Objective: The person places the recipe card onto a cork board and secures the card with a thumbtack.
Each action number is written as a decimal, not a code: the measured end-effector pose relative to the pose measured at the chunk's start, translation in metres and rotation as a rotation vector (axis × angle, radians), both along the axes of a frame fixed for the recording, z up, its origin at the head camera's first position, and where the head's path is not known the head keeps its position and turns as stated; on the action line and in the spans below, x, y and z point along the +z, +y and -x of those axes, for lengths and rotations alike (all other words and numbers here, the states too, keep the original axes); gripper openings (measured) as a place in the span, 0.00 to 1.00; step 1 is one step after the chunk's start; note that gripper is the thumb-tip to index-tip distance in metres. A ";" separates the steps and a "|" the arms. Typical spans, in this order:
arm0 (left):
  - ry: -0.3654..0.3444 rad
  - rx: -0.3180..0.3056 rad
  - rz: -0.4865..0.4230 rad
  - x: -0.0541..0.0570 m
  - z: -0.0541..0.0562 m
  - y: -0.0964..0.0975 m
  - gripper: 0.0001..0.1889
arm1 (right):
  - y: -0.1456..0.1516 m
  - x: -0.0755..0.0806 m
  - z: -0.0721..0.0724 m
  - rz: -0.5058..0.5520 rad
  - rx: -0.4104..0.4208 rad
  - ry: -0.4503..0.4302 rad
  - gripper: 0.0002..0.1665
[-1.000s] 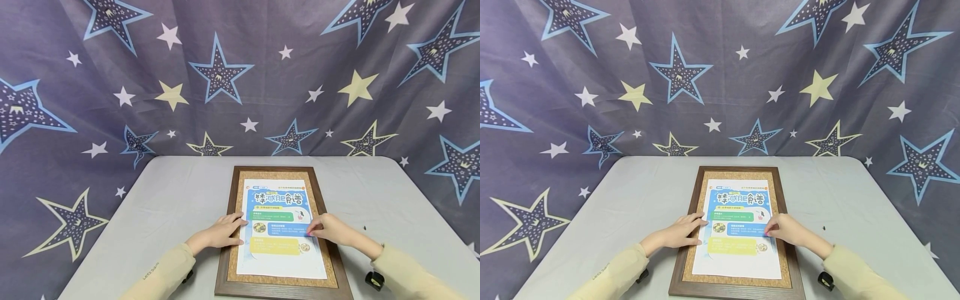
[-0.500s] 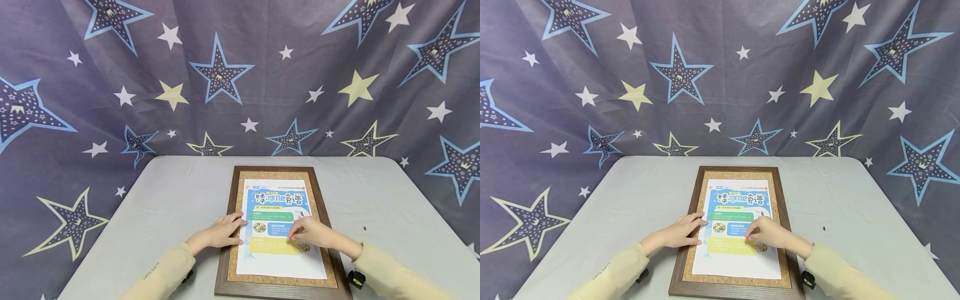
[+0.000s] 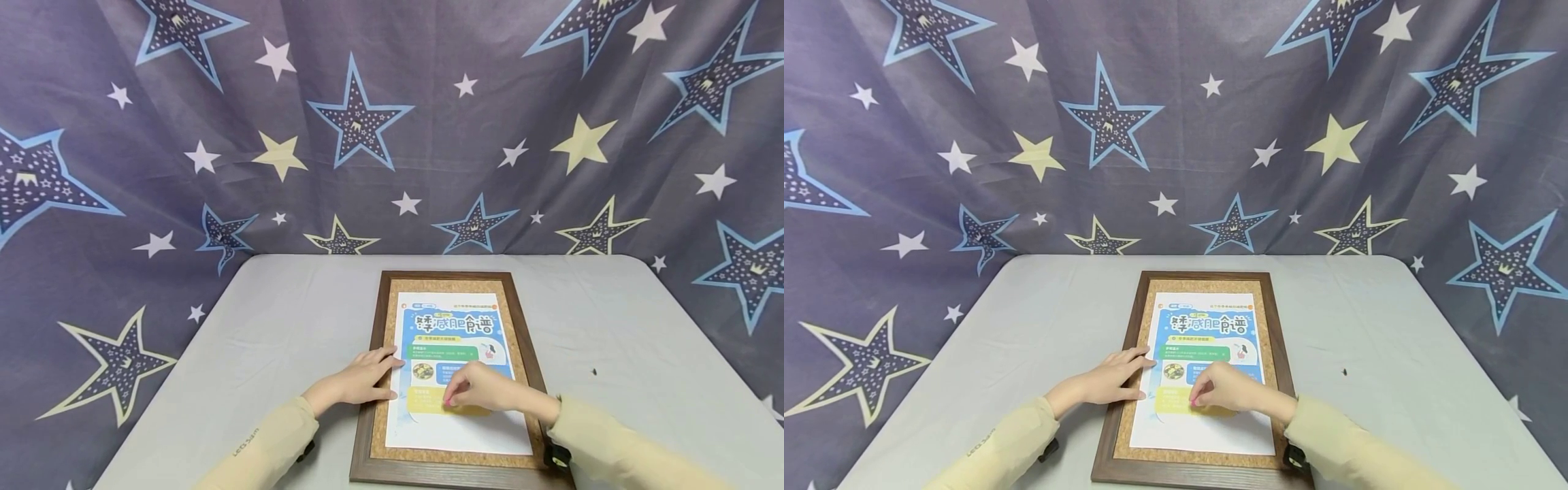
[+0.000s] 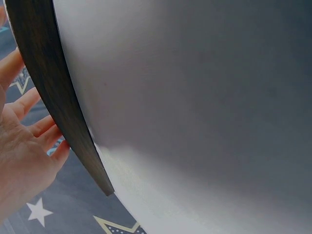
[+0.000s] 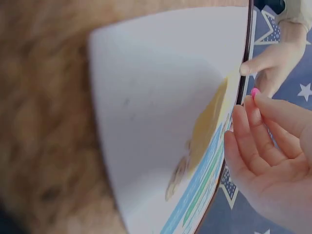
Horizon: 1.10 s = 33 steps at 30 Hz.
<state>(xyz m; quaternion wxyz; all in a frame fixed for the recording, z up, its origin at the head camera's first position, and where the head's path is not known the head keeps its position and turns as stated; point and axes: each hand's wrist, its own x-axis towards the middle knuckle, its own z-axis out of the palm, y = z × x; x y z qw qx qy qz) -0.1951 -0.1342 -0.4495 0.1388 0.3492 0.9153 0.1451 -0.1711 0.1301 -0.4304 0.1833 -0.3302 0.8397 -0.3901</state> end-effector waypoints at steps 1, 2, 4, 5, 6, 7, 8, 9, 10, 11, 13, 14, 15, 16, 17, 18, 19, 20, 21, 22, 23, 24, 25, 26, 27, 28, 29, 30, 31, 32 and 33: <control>0.000 0.001 -0.001 0.000 0.000 0.000 0.29 | -0.002 0.000 -0.001 0.001 0.006 -0.003 0.04; 0.000 0.001 -0.002 0.000 0.000 0.000 0.29 | -0.004 -0.001 -0.001 0.002 0.010 -0.007 0.04; -0.002 0.004 -0.004 0.000 0.000 0.000 0.29 | -0.008 -0.001 -0.002 0.007 0.019 -0.016 0.04; -0.002 0.006 -0.004 0.000 0.000 0.000 0.29 | -0.010 -0.001 -0.002 0.011 0.024 -0.021 0.04; -0.002 0.007 -0.003 0.000 0.000 0.000 0.29 | -0.012 -0.002 -0.002 0.018 0.029 -0.028 0.04; 0.000 0.008 -0.002 0.000 0.000 0.001 0.29 | -0.013 -0.002 -0.003 0.024 0.034 -0.034 0.04; 0.001 0.009 -0.002 0.000 0.000 0.001 0.29 | -0.015 -0.002 -0.003 0.028 0.036 -0.044 0.04; 0.003 0.011 -0.002 0.000 0.000 0.001 0.29 | -0.017 -0.002 -0.003 0.034 0.042 -0.050 0.04; 0.003 0.012 -0.002 0.000 0.000 0.001 0.29 | -0.018 -0.002 -0.003 0.037 0.046 -0.055 0.04; 0.004 0.012 -0.002 0.000 0.000 0.001 0.29 | -0.020 -0.002 -0.004 0.039 0.049 -0.063 0.04; 0.004 0.012 -0.004 0.001 -0.001 0.001 0.29 | -0.023 -0.003 -0.004 0.043 0.056 -0.074 0.05; 0.004 0.011 -0.005 0.001 -0.001 0.001 0.29 | -0.025 -0.004 -0.004 0.042 0.056 -0.085 0.05; 0.004 0.010 -0.005 0.001 -0.001 0.001 0.29 | -0.026 -0.004 -0.004 0.048 0.064 -0.090 0.05; 0.004 0.008 -0.005 0.001 -0.001 0.001 0.29 | -0.028 -0.005 -0.004 0.054 0.069 -0.100 0.05; 0.007 0.005 -0.008 0.001 -0.001 0.001 0.29 | -0.029 -0.005 -0.004 0.061 0.074 -0.112 0.05; 0.009 0.003 -0.011 0.001 -0.001 0.001 0.29 | -0.031 -0.006 -0.004 0.070 0.083 -0.118 0.05; 0.010 0.000 -0.013 0.001 0.000 0.001 0.28 | -0.032 -0.006 -0.004 0.079 0.091 -0.129 0.04; 0.012 -0.003 -0.015 0.001 0.000 0.001 0.28 | -0.033 -0.006 -0.004 0.088 0.096 -0.139 0.04; 0.013 -0.005 -0.017 0.001 0.000 0.001 0.28 | -0.034 -0.007 -0.004 0.095 0.100 -0.147 0.04; 0.015 -0.007 -0.021 0.001 0.000 0.001 0.28 | -0.035 -0.007 -0.005 0.101 0.100 -0.159 0.04; 0.014 -0.008 -0.024 0.001 0.001 0.001 0.28 | -0.037 -0.007 -0.005 0.107 0.099 -0.172 0.04; 0.012 -0.007 -0.024 0.000 0.001 0.001 0.28 | -0.038 -0.007 -0.006 0.110 0.096 -0.182 0.03; 0.011 -0.006 -0.024 0.000 0.001 0.001 0.28 | -0.039 -0.007 -0.007 0.111 0.091 -0.194 0.03; 0.011 -0.006 -0.025 0.000 0.001 0.001 0.28 | -0.040 -0.008 -0.007 0.114 0.084 -0.203 0.03; 0.011 -0.005 -0.025 0.000 0.001 0.001 0.28 | -0.041 -0.007 -0.007 0.115 0.082 -0.211 0.03; 0.012 -0.006 -0.026 0.000 0.001 0.001 0.28 | -0.043 -0.008 -0.008 0.115 0.079 -0.217 0.03; 0.011 -0.005 -0.025 0.000 0.001 0.001 0.28 | -0.044 -0.008 -0.008 0.114 0.076 -0.224 0.03; 0.011 -0.005 -0.025 0.000 0.001 0.001 0.28 | -0.045 -0.008 -0.008 0.113 0.075 -0.226 0.03; 0.011 -0.005 -0.025 0.000 0.001 0.001 0.28 | -0.047 -0.009 -0.009 0.111 0.075 -0.228 0.03; 0.011 -0.004 -0.024 0.000 0.001 0.001 0.27 | -0.048 -0.009 -0.009 0.108 0.075 -0.229 0.03; 0.011 -0.004 -0.024 0.000 0.001 0.001 0.27 | -0.049 -0.010 -0.009 0.103 0.077 -0.228 0.03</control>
